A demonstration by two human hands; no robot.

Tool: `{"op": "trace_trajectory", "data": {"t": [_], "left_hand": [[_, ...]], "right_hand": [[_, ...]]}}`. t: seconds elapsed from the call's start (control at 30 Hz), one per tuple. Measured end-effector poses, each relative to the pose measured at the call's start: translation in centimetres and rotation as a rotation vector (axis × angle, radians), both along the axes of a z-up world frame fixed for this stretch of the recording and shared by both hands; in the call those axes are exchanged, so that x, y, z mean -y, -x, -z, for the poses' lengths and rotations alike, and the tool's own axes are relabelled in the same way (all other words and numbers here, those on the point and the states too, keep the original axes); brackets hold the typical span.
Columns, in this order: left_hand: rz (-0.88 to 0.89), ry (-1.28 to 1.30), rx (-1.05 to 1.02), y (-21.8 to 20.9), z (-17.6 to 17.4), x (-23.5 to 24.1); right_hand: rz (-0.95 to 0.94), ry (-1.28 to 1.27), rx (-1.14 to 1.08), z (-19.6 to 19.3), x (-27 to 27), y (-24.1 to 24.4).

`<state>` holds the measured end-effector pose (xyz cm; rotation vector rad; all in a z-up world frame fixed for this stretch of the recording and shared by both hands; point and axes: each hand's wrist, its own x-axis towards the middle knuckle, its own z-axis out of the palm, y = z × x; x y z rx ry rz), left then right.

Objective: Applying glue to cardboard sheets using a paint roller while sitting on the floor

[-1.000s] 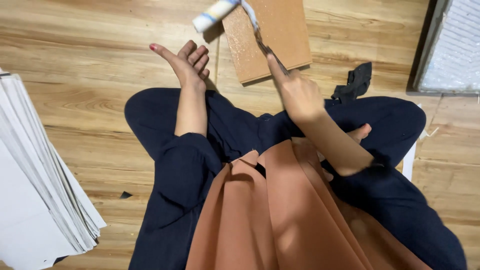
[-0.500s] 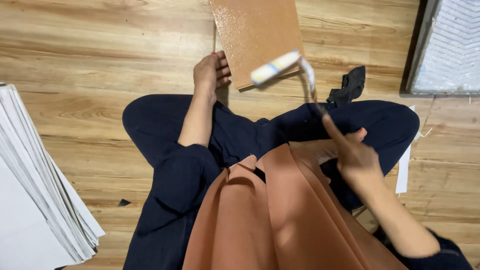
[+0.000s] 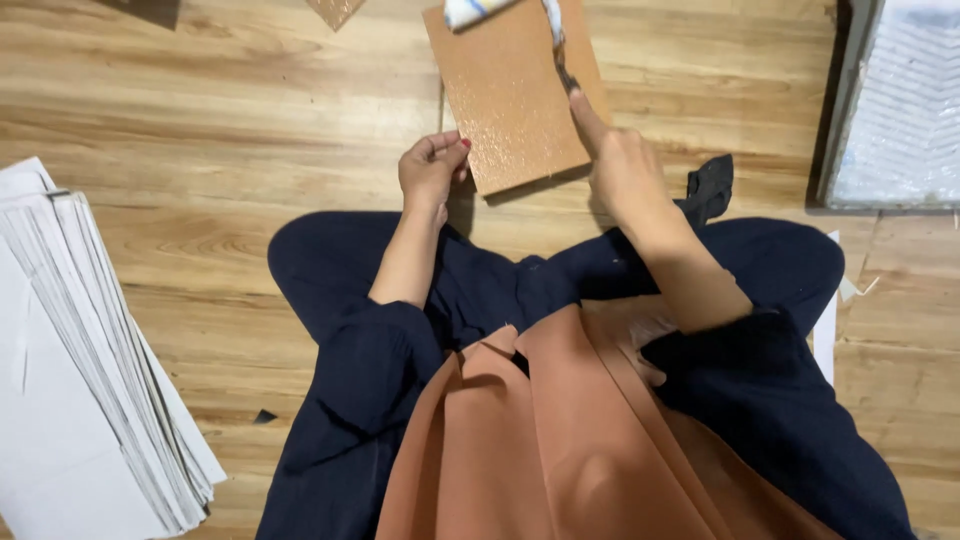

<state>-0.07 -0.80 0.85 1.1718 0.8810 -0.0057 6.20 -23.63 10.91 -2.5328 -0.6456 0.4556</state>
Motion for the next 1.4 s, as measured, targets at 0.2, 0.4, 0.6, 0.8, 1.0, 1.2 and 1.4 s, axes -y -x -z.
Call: {"op": "trace_trajectory", "data": {"t": [0.2,0.4,0.6,0.8,1.0,1.2,1.4], "left_hand": [[-0.063,0.063,0.031,-0.6,-0.9,-1.3],[-0.209,-0.020,0.128,2.6,-5.7,-11.9],[-0.492,-0.063,-0.067,10.7,-6.0,-21.9],[-0.637,0.000,-0.079,11.4,0.9,-25.7],[-0.578,-0.472,-0.245,6.3,3.6,-25.4],[0.399,-0.367,-0.065,1.5,-1.4,-6.2],[0.748,-0.982,-0.155,1.5,-2.8,6.0]], "right_hand": [[0.005,-0.385,0.091,-6.1,-0.1,0.7],[0.221,-0.407,-0.020,-8.6,5.3,0.5],[0.327,-0.422,-0.093,-7.1,5.9,1.7],[0.193,-0.253,0.074,-5.5,6.0,2.4],[0.134,0.048,0.135,-7.1,2.7,4.4],[0.163,0.159,0.071,-5.2,6.3,3.1],[0.212,0.208,0.488,-4.1,20.7,-4.3]]}}
